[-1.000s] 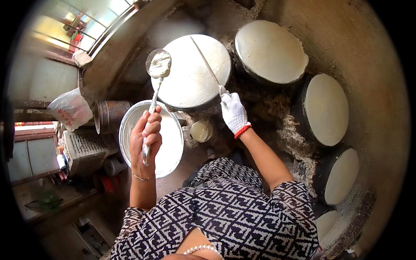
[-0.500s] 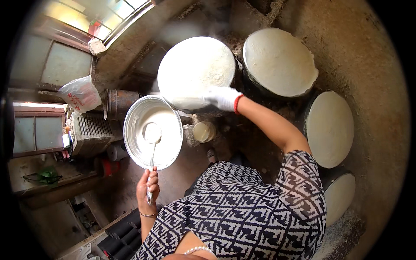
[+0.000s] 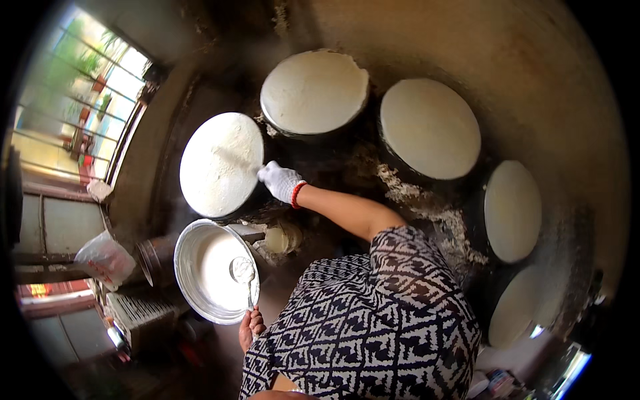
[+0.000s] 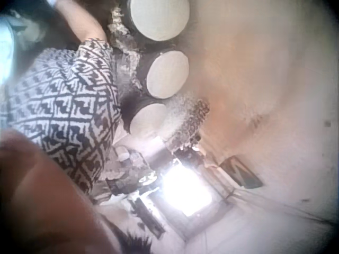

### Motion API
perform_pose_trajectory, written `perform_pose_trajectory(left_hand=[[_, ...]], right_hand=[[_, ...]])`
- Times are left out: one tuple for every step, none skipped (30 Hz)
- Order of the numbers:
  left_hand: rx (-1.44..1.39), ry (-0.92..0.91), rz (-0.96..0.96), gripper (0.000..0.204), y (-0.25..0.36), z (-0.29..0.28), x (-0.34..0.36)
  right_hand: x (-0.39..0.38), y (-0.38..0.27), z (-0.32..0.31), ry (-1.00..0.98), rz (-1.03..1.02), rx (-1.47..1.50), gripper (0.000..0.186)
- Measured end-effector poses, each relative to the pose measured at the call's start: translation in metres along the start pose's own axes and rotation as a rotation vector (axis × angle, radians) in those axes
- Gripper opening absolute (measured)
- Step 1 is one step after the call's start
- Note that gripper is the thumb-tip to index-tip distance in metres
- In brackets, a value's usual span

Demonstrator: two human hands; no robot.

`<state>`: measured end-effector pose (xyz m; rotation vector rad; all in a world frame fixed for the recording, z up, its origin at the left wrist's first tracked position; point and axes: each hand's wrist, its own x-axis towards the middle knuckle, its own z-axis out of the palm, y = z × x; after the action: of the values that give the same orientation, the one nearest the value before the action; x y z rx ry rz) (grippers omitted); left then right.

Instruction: The person pours liquid batter onto circular hot plates using a ladle and spreads the batter into thin layers with a wooden stick.

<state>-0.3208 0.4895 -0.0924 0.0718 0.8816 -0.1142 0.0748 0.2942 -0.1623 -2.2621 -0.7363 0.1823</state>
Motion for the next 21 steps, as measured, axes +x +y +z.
perform_pose_trajectory(left_hand=[[0.047,0.001,-0.001,0.032,0.003,-0.002,-0.001],[0.095,0.001,-0.012,0.031,0.007,-0.005,0.000],[0.132,-0.027,-0.046,0.031,0.014,-0.012,0.003],[0.168,-0.055,-0.082,0.030,0.022,-0.018,0.012],[0.191,-0.078,-0.109,0.030,0.025,-0.026,0.015],[0.257,0.033,-0.063,0.028,0.024,-0.023,0.017],[0.346,0.028,-0.108,0.028,0.023,-0.023,0.023],[0.464,0.097,-0.077,0.028,0.021,-0.024,0.031],[0.498,0.014,-0.108,0.025,0.022,-0.027,0.030],[0.616,0.009,-0.074,0.027,0.018,-0.026,0.033],[0.758,-0.044,-0.052,0.029,0.015,-0.028,0.040],[0.868,-0.004,-0.045,0.030,-0.005,-0.004,0.034],[0.882,-0.039,-0.057,0.028,-0.013,-0.001,0.035],[0.912,-0.014,-0.019,0.029,-0.031,0.014,0.030],[1.024,-0.077,0.040,0.024,-0.038,0.016,0.030],[0.993,-0.030,0.038,0.022,-0.048,0.020,0.028],[0.966,0.011,0.030,0.020,-0.058,0.030,0.023],[0.955,-0.093,-0.039,0.018,-0.057,0.028,0.026],[0.940,-0.195,-0.107,0.017,-0.053,0.024,0.033],[0.806,-0.171,-0.167,0.019,-0.058,0.034,0.033],[0.807,-0.199,-0.198,0.019,-0.063,0.045,0.032]], right_hand=[[-0.006,0.000,0.005,0.100,0.197,0.006,0.030],[-0.028,-0.010,-0.001,0.096,0.342,0.023,0.033],[-0.054,-0.015,0.006,0.029,0.235,0.010,0.032],[-0.085,-0.016,0.014,-0.040,0.128,-0.004,0.032],[-0.112,-0.019,0.022,-0.123,0.013,-0.016,0.033],[-0.135,-0.037,0.020,-0.170,0.011,-0.010,0.030],[-0.162,-0.044,0.024,-0.077,-0.047,0.093,0.030],[-0.180,-0.067,0.024,-0.085,0.054,0.049,0.032],[-0.194,-0.099,0.023,-0.111,0.142,0.006,0.036],[-0.209,-0.123,0.025,-0.092,0.167,0.030,0.041],[-0.227,-0.140,0.029,-0.069,0.206,0.049,0.047],[-0.245,-0.149,0.040,-0.063,0.198,0.059,0.063],[-0.258,-0.174,0.041,-0.091,0.243,0.065,0.072],[-0.269,-0.191,0.047,-0.105,0.245,0.081,0.076],[-0.279,-0.203,0.052,-0.111,0.255,0.094,0.081],[-0.287,-0.207,0.058,-0.094,0.239,0.124,0.083],[-0.293,-0.205,0.057,-0.024,0.248,0.238,0.082],[-0.299,-0.202,0.053,0.049,0.252,0.353,0.081],[-0.304,-0.198,0.049,0.122,0.251,0.468,0.081],[-0.308,-0.190,0.034,0.189,0.255,0.563,0.067],[-0.312,-0.184,0.019,0.258,0.253,0.657,0.054]])
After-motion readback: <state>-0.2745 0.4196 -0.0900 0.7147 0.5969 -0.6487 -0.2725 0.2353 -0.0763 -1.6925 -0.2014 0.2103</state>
